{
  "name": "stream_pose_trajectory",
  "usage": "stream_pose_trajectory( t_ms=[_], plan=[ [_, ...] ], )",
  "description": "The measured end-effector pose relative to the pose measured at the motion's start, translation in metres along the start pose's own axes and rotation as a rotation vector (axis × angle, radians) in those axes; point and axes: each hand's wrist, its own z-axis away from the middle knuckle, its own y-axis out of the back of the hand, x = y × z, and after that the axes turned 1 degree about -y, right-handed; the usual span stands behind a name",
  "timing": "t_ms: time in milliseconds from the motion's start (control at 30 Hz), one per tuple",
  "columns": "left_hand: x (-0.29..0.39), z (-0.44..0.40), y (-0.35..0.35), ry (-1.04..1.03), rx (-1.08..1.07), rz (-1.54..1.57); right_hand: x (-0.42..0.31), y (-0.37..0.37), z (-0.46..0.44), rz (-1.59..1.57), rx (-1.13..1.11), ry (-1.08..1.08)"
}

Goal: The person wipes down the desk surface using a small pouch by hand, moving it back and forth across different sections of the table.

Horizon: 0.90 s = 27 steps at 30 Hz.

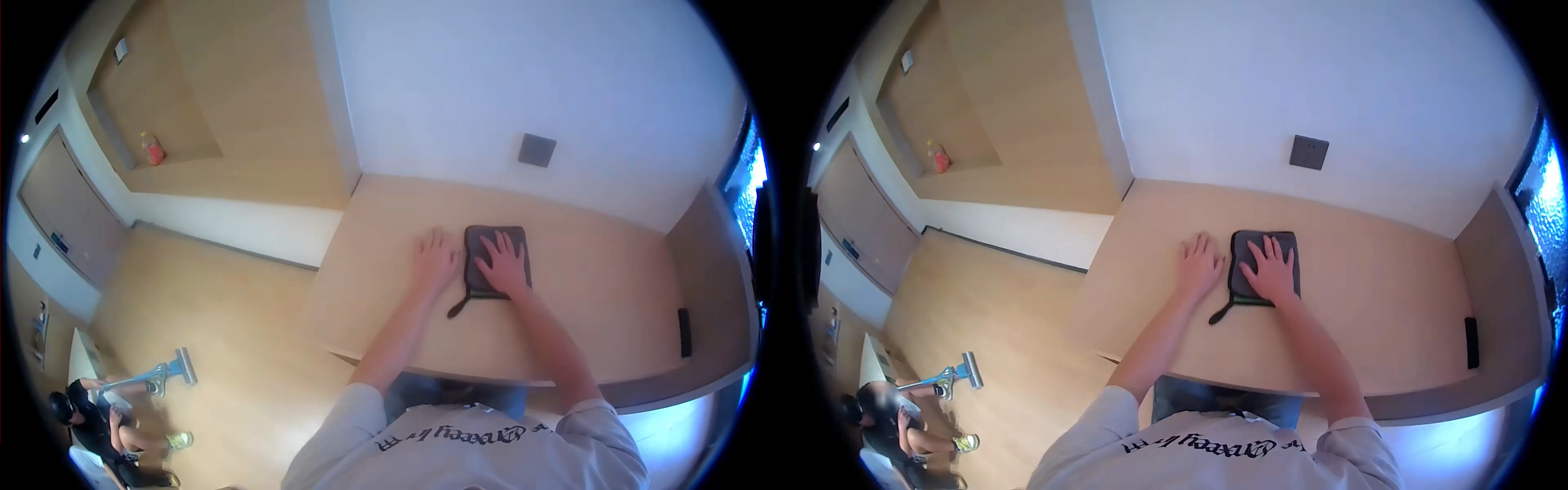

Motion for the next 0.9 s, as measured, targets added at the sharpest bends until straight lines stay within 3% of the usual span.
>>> stream_pose_trajectory(
  t_ms=[67,267,500,567,767,900],
  plan=[
    [0.003,-0.001,0.0,0.049,0.087,-0.152,0.003,-0.007,-0.022,0.007,-0.007,-0.029],
    [-0.001,0.001,-0.005,0.093,0.156,-0.111,0.003,-0.022,-0.079,0.025,-0.012,-0.102],
    [0.011,0.007,0.02,0.164,0.078,-0.032,0.007,-0.017,-0.121,0.021,-0.06,-0.181],
    [0.013,0.01,0.019,0.116,0.162,-0.074,0.004,-0.017,-0.123,0.026,-0.073,-0.196],
    [0.014,0.014,0.024,0.121,0.147,-0.023,-0.003,-0.01,-0.114,0.043,-0.077,-0.22],
    [0.0,0.005,-0.006,0.116,0.131,-0.051,-0.014,-0.011,-0.084,0.064,-0.063,-0.122]
  ],
)
